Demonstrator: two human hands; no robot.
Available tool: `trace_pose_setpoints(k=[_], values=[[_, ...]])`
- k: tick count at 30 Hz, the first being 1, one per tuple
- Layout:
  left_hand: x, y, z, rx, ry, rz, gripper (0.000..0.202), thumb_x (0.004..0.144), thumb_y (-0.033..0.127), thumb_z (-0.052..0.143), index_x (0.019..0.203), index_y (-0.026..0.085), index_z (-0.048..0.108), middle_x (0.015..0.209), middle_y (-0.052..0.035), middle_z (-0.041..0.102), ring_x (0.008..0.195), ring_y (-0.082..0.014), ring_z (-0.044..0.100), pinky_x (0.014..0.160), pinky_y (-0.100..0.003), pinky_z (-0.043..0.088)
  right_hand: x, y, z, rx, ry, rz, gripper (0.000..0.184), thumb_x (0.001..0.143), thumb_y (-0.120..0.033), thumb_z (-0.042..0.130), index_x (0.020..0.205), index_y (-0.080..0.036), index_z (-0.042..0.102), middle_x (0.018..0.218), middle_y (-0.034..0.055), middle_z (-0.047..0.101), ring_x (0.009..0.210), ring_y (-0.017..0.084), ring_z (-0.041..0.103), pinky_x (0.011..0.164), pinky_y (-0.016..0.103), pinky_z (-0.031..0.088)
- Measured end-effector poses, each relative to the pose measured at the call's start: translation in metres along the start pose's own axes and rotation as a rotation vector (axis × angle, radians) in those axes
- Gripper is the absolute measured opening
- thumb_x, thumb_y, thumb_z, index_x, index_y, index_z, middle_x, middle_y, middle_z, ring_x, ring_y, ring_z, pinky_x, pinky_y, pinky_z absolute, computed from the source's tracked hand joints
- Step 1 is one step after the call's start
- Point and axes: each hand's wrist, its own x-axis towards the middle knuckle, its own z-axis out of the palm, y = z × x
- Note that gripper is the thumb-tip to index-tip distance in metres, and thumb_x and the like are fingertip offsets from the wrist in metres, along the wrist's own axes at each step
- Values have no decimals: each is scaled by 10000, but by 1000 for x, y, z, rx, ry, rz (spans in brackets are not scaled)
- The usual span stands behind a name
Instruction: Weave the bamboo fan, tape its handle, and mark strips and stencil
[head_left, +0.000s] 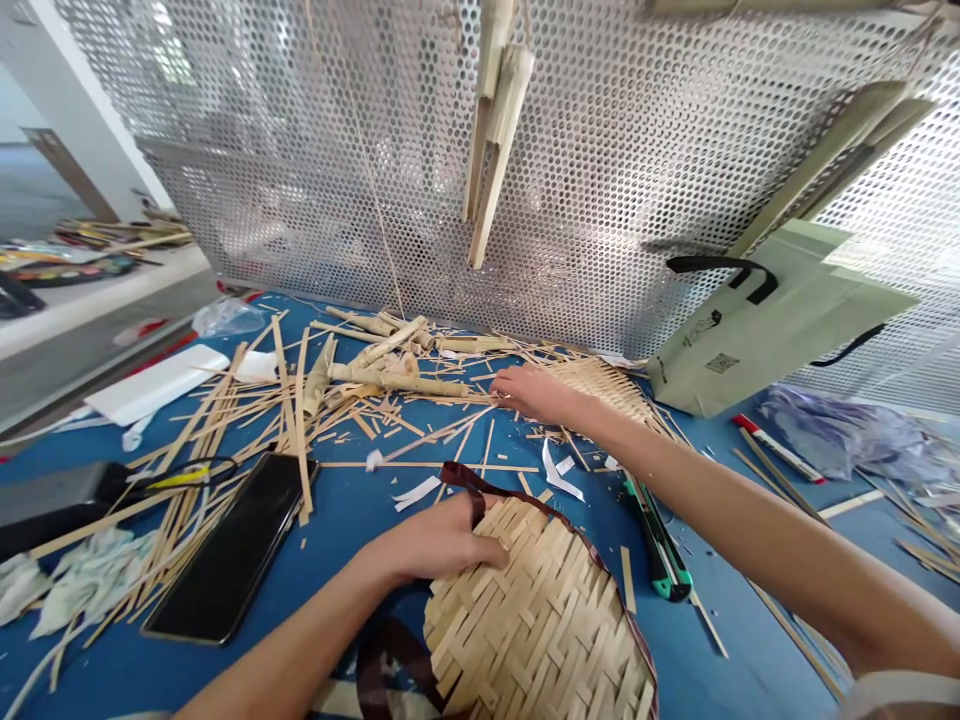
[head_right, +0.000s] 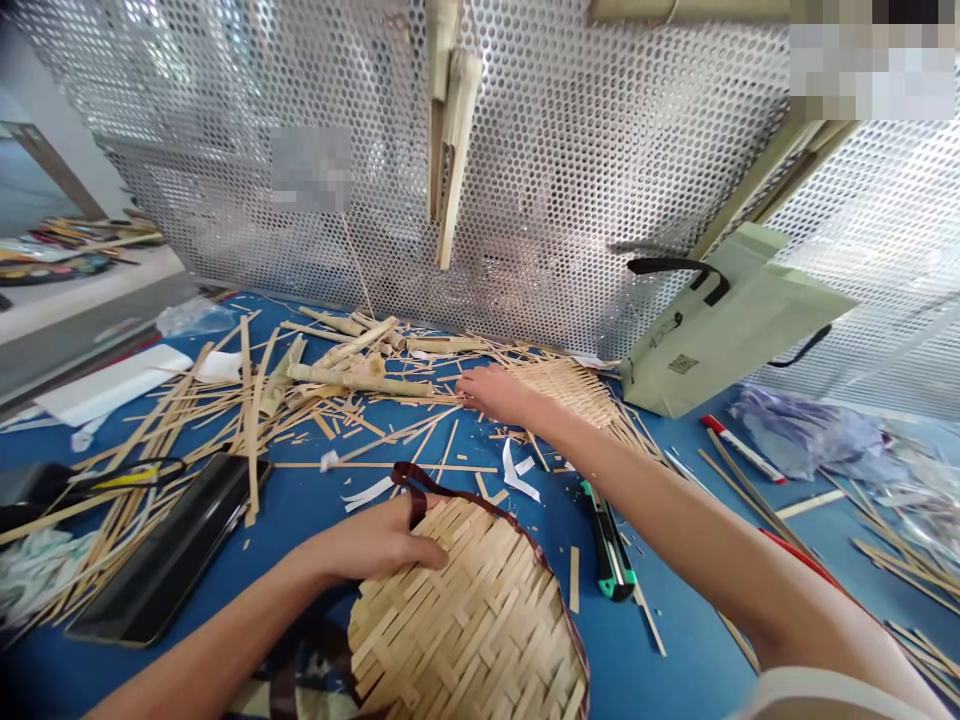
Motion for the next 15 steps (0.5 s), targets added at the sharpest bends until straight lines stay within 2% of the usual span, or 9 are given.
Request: trace_pose_setpoints(k=[2, 5, 10, 13, 15], values=[[1, -1, 1, -16, -5, -2, 522, 684, 258, 706, 1200, 212, 773, 1247, -13, 800, 1258, -339, 667, 1088, -392, 491, 8, -2, -3, -33, 21, 75, 261, 1095, -158, 514, 1102, -129, 774, 1139, 179, 774, 1059, 279, 696, 968, 385, 472], [1, -3, 0, -37, -15, -4, 488, 666, 277, 704, 1143, 204, 776, 1200, -18, 800, 1235, -336, 668, 1063, -393, 500, 22, -5, -9, -67, 67, 195, 296, 1074, -126, 486, 1069, -136, 782, 1151, 185, 782, 1065, 289, 693, 955, 384, 468], [4, -8, -1, -50, -22, 29, 448, 658, 287, 722, 1094, 201, 778, 1148, -17, 799, 1176, -317, 673, 1045, -384, 497, 42, -2, -24, -79, 138, 368, 346, 1079, -154, 443, 1163, -157, 778, 1220, 182, 772, 1102, 298, 705, 907, 362, 494], [5, -11, -1, -63, -27, 41, 438, 660, 292, 710, 1082, 200, 781, 1130, -20, 802, 1160, -317, 680, 1029, -384, 505, 49, -3, -30, -74, 155, 426, 313, 1051, -169, 501, 1188, -150, 782, 1267, 201, 762, 1135, 316, 711, 873, 350, 499], [5, -12, -1, -73, -26, 47, 464, 654, 294, 715, 1104, 203, 780, 1136, -21, 803, 1175, -320, 681, 1042, -383, 505, 51, -9, -31, -54, 152, 425, 309, 1028, -189, 549, 1226, -148, 782, 1230, 195, 781, 1102, 314, 725, 843, 338, 499]])
